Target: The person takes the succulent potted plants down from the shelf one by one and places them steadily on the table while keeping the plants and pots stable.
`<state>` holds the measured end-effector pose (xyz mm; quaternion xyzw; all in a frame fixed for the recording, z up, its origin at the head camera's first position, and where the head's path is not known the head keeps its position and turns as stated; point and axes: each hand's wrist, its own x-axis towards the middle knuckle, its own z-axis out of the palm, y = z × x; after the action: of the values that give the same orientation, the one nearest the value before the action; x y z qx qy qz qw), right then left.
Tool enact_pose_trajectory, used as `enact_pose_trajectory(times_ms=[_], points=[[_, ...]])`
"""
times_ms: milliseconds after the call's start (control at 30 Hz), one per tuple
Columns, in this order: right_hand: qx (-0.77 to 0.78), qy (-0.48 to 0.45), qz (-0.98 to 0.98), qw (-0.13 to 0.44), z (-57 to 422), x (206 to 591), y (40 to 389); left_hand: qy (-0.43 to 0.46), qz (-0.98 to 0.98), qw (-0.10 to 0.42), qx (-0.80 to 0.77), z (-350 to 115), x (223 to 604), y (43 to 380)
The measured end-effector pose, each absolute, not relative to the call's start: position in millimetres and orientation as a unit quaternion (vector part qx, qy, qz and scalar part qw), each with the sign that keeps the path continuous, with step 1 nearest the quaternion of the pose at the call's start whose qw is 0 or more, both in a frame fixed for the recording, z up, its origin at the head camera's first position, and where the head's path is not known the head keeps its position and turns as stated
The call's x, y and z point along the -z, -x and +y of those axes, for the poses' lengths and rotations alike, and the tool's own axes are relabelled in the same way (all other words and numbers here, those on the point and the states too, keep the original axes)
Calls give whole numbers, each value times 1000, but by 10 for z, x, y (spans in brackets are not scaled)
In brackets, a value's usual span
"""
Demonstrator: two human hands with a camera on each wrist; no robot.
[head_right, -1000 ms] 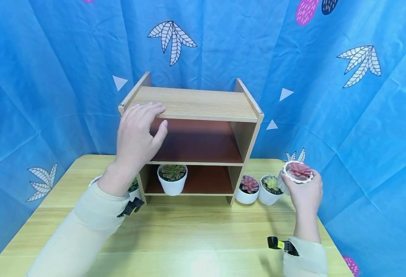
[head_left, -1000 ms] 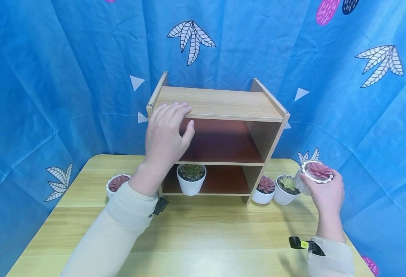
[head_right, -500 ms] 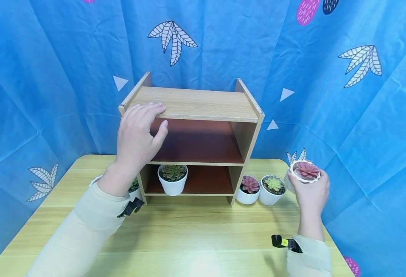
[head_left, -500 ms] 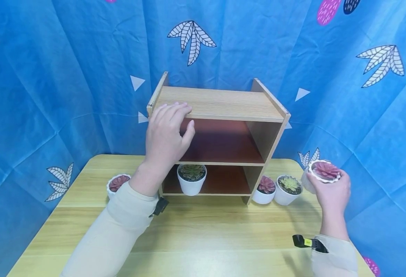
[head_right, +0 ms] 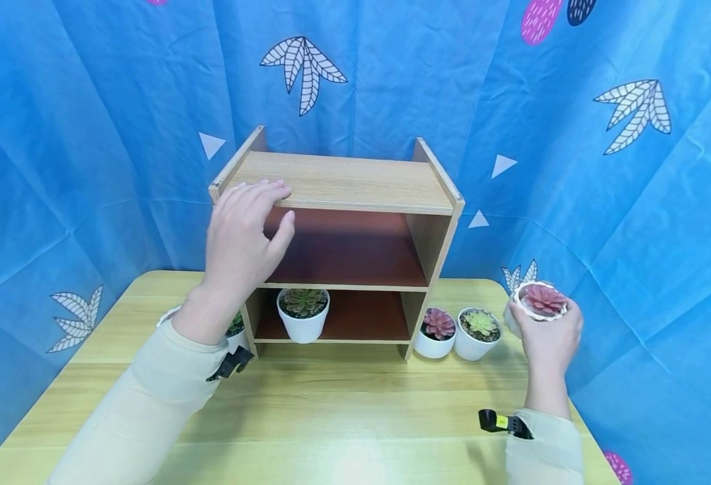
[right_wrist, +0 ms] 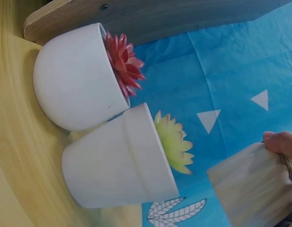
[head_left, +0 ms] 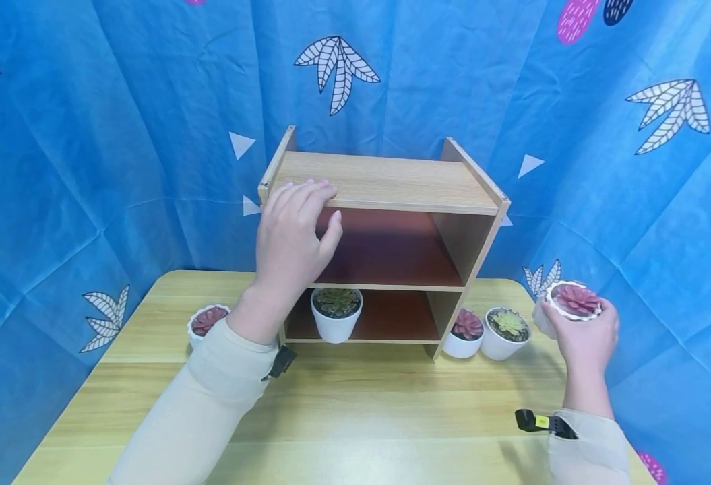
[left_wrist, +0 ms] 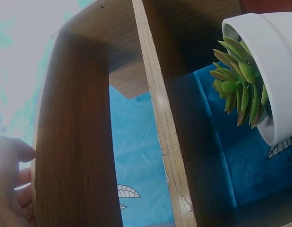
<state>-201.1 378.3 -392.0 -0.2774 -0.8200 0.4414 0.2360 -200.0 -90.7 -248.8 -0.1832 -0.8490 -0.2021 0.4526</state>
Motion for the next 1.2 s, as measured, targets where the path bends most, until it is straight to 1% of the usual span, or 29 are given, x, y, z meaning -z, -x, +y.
enact_pose_trajectory(times_ms=[367,600,1200], points=[[-442,281,-819,232,3851,4036,2064,180,-850,452,201,-906,2491,1994],[-433,280,-826,228,3933,4190,2106,184,-846,459,199,-895,2489,1995],[-429,292,-831,200,4050,4435,2171,186,-845,462,197,-890,2507,2005]])
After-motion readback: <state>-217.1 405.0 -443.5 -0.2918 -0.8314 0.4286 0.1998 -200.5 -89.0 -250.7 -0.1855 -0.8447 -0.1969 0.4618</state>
